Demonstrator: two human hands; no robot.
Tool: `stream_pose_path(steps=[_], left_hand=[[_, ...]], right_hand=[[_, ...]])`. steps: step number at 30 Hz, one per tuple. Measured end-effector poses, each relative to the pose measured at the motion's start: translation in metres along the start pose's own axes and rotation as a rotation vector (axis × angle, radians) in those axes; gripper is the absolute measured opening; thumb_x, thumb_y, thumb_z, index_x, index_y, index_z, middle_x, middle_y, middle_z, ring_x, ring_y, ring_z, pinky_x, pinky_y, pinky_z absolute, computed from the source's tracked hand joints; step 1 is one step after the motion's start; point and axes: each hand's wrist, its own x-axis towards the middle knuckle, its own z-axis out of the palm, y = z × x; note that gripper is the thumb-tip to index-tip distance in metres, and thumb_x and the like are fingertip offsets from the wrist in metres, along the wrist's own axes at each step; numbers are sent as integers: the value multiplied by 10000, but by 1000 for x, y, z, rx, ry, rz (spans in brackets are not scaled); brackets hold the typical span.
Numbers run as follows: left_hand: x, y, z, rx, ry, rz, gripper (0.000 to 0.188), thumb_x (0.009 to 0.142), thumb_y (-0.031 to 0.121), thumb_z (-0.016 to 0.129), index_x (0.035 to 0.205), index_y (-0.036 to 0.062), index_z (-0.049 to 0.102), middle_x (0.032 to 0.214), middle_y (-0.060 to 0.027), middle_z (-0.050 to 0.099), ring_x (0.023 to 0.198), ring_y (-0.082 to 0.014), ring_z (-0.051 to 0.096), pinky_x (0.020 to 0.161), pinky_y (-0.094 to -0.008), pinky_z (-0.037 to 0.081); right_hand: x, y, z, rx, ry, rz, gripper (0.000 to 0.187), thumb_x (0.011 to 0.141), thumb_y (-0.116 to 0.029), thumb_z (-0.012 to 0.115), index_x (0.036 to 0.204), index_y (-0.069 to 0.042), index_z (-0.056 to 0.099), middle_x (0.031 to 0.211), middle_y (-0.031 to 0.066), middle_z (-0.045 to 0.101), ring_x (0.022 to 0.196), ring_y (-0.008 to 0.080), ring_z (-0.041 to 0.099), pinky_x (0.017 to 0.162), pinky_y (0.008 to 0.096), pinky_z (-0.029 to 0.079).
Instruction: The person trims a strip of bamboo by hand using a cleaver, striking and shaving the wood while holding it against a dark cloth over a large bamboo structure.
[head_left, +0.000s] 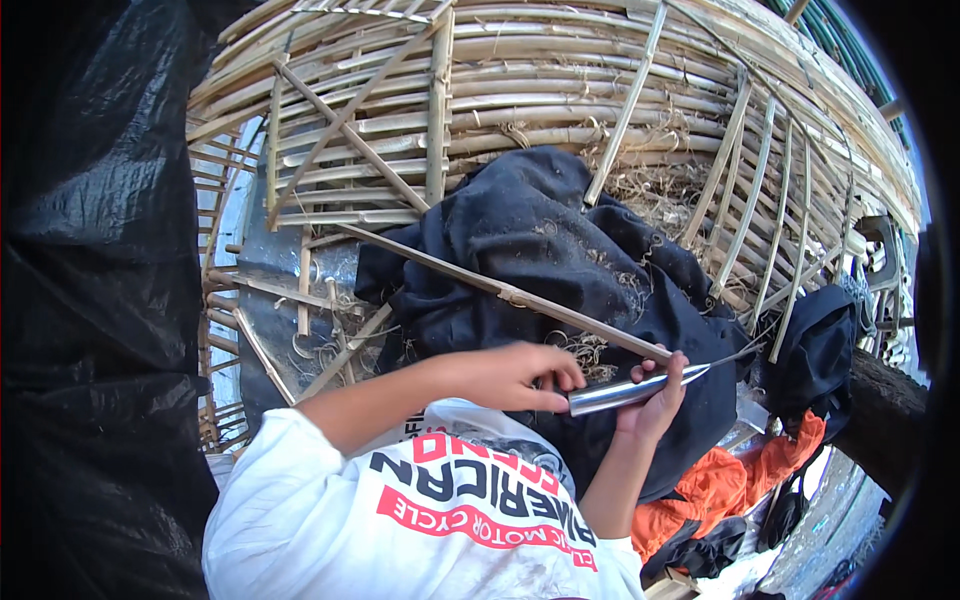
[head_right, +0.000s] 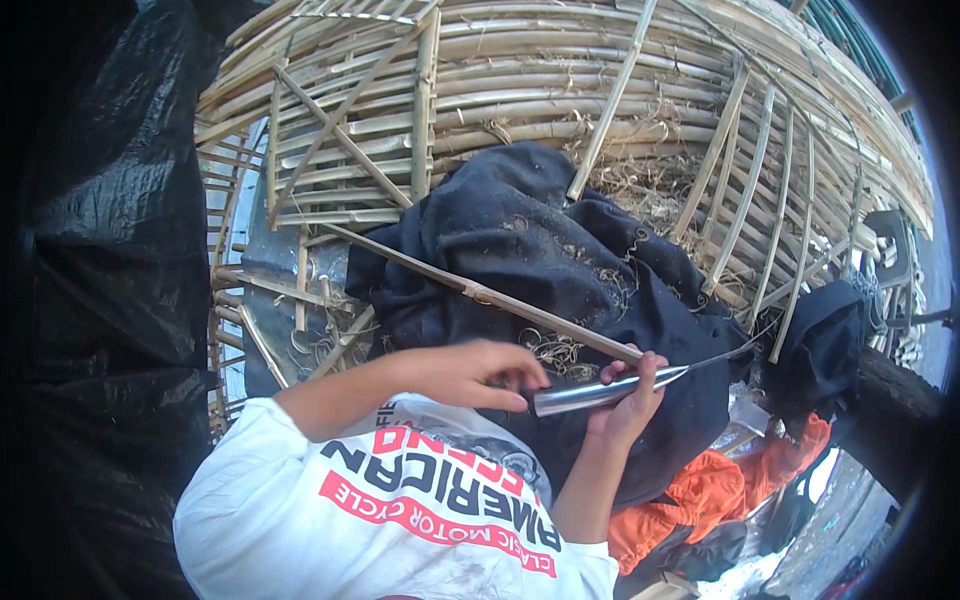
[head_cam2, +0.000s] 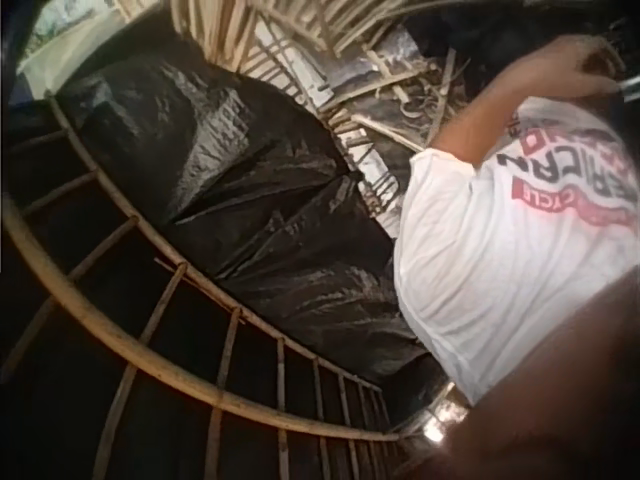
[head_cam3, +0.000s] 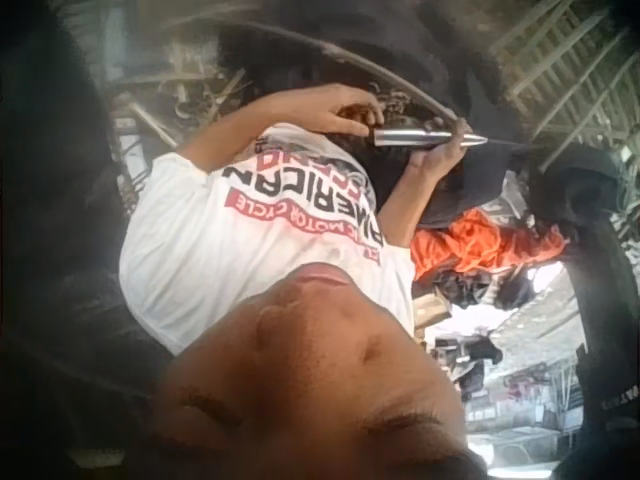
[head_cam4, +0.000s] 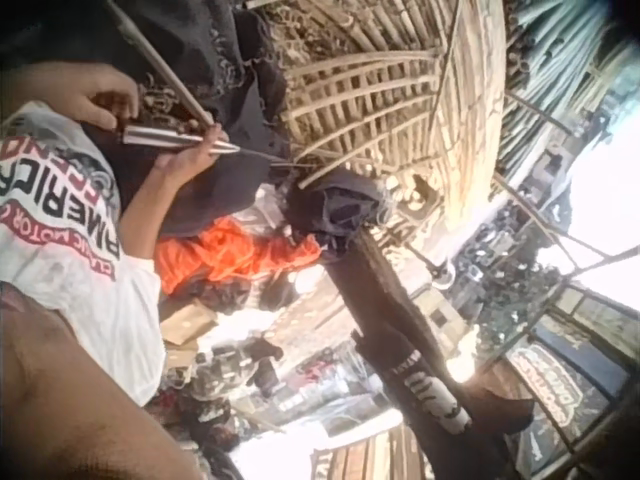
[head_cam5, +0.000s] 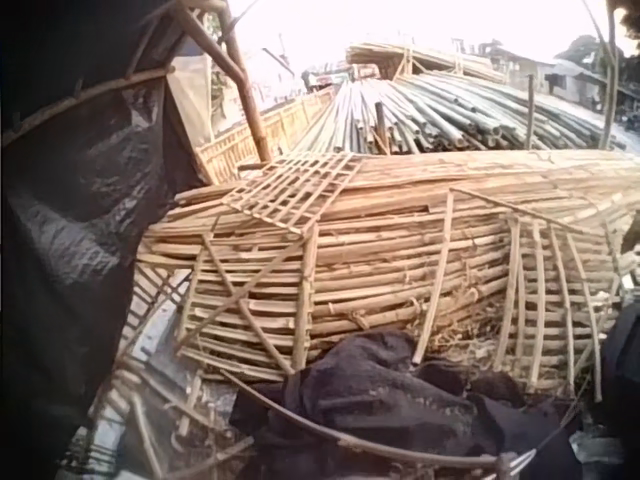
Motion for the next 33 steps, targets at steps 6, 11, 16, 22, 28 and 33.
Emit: stream_pose_path(steps=[6, 11, 16, 22, 28, 33], left_hand=[[-82, -24, -83, 1127, 862, -53, 330, 799, 306, 755, 1025, 82, 664, 1050, -112, 639, 1017, -287, 608, 851, -371, 465], [-113, -108, -110, 909, 559, -360, 288, 804, 298, 760, 864, 24, 691, 780, -133, 659, 757, -272, 651, 680, -353, 493], [-118, -94, -86, 258, 688, -307, 286, 845, 226, 745, 728, -21, 662, 552, -83, 567, 522, -129, 516, 513, -287, 415], [-112, -55, -74, 40, 672, -125, 228, 987, 226, 585, 840, 59, 536, 597, 61, 440, 513, -30, 415, 457, -215, 322], [-64, -69, -60, -124, 488, -159, 384, 1012, 338, 534, 768, 42, 534, 607, 47, 428, 548, -53, 410, 501, -250, 365], [-53, -80, -72, -403, 425, -359, 425, 1017, 394, 507, 740, 72, 520, 576, 38, 433, 479, -56, 404, 435, -242, 340]], right_hand=[[29, -29, -1, -176, -34, -98, 216, 911, -121, 680, 957, -140, 470, 888, 114, 641, 623, 148, 599, 496, 252, 471], [41, -48, 36, -293, -76, -253, 215, 921, -109, 662, 1047, -80, 490, 994, 136, 651, 672, 157, 646, 517, 257, 513], [19, -15, 26, -671, -211, -512, 303, 877, -29, 672, 1155, 0, 554, 930, 67, 658, 686, 132, 643, 602, 222, 507], [-18, 11, 65, -1257, -457, -620, 233, 757, -70, 754, 950, -21, 633, 762, 126, 629, 654, 233, 641, 635, 310, 501], [21, 13, 95, -1479, -681, -815, 272, 701, -127, 742, 922, -44, 608, 855, 112, 620, 777, 337, 631, 675, 428, 507], [58, 25, 102, -1706, -500, -844, 321, 693, -185, 758, 937, -55, 595, 852, 115, 644, 815, 328, 647, 692, 430, 512]])
